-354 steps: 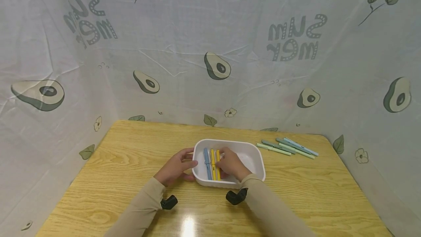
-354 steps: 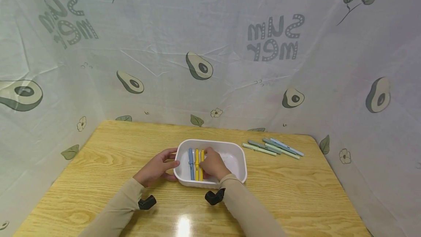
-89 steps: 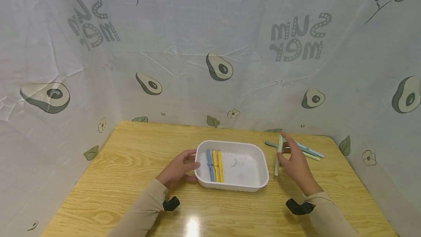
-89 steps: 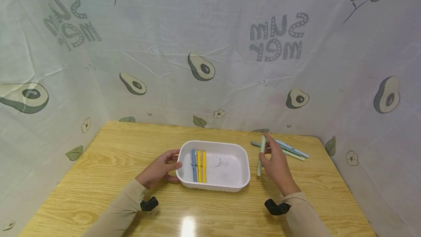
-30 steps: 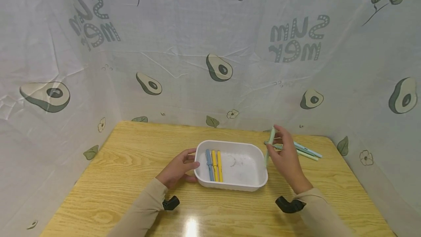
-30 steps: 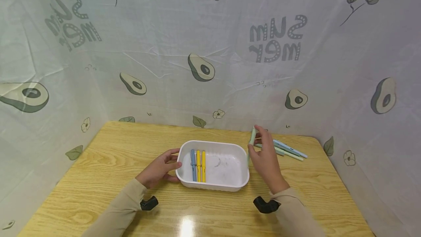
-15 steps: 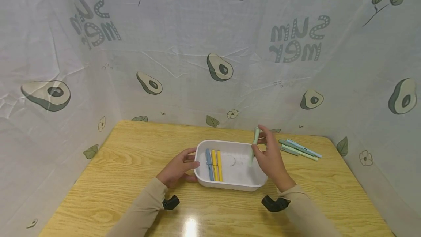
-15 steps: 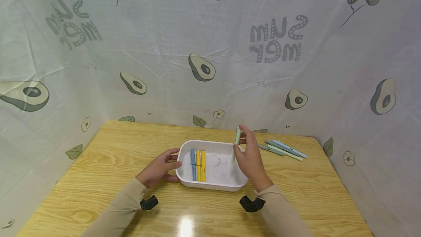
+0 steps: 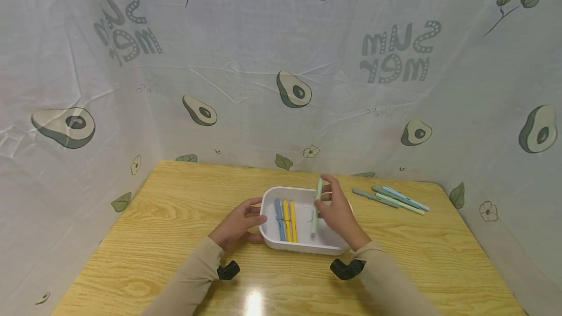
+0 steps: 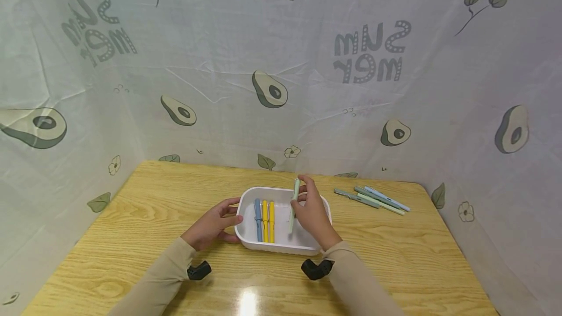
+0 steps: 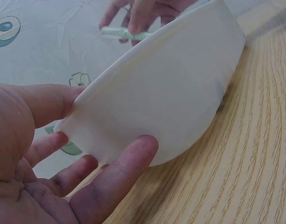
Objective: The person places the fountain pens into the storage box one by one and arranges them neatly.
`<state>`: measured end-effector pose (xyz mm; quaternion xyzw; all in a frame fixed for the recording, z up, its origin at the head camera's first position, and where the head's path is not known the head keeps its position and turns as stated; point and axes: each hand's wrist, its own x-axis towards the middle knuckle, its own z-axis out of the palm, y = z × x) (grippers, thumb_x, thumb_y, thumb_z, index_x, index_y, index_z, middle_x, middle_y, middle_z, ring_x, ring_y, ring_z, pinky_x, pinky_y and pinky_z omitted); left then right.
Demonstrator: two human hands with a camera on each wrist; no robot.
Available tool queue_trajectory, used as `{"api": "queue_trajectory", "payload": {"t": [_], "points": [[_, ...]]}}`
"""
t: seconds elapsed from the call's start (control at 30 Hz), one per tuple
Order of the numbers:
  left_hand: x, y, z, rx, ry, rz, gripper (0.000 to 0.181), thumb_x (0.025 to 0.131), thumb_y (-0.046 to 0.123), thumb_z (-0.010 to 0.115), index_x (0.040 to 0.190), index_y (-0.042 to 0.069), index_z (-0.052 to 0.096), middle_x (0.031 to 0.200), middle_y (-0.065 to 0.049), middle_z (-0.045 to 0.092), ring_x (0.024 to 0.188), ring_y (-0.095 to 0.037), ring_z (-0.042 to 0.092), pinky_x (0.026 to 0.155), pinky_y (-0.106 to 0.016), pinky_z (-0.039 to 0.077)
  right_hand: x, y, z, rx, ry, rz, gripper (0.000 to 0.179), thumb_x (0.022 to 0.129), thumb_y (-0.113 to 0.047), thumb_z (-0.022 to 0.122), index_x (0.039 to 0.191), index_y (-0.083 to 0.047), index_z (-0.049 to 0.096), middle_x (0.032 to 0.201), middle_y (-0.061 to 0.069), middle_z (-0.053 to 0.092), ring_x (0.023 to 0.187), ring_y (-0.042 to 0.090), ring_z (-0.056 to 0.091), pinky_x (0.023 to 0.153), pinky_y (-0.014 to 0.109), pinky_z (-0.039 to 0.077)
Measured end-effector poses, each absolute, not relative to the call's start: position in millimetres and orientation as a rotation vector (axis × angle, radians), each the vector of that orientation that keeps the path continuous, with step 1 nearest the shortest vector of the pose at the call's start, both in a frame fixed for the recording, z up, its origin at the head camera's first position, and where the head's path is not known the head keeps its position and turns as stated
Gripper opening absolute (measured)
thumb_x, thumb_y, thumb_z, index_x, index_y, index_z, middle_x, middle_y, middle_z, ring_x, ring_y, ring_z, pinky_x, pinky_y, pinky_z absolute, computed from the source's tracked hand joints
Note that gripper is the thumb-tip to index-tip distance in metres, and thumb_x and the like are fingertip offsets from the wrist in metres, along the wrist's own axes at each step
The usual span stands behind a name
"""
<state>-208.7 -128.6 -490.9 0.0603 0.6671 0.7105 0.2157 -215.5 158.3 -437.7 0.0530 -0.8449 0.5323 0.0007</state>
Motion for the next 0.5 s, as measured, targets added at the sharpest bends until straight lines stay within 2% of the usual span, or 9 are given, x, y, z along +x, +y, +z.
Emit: {"api": "queue_trajectory", "payload": {"t": [0.2, 0.5], "points": [[-209, -130, -492, 0.167, 1.846, 1.967, 0.068, 0.100, 0.014, 0.070, 0.159, 0.012, 0.036, 0.147, -0.025, 0.047, 0.117, -0.034, 0.064, 0.081, -0.050, 0.065, -220, 146, -448, 0.095, -2.743, 1.742, 0.073, 0.098, 0.007, 0.062, 0.159, -0.016, 0.029, 0.129, 0.020, 0.049, 0.105, 0.029, 0.062, 0.066, 0.039, 0.065], [-210, -130, -494, 0.189, 1.846, 1.967, 0.069, 0.100, 0.015, 0.070, 0.160, 0.011, 0.035, 0.147, -0.026, 0.047, 0.116, -0.033, 0.065, 0.081, -0.050, 0.065, -221, 131, -457, 0.005, -2.871, 1.696, 0.070, 0.095, 0.007, 0.065, 0.157, -0.005, 0.032, 0.123, 0.021, 0.055, 0.101, 0.029, 0.064, 0.063, 0.036, 0.065]]}}
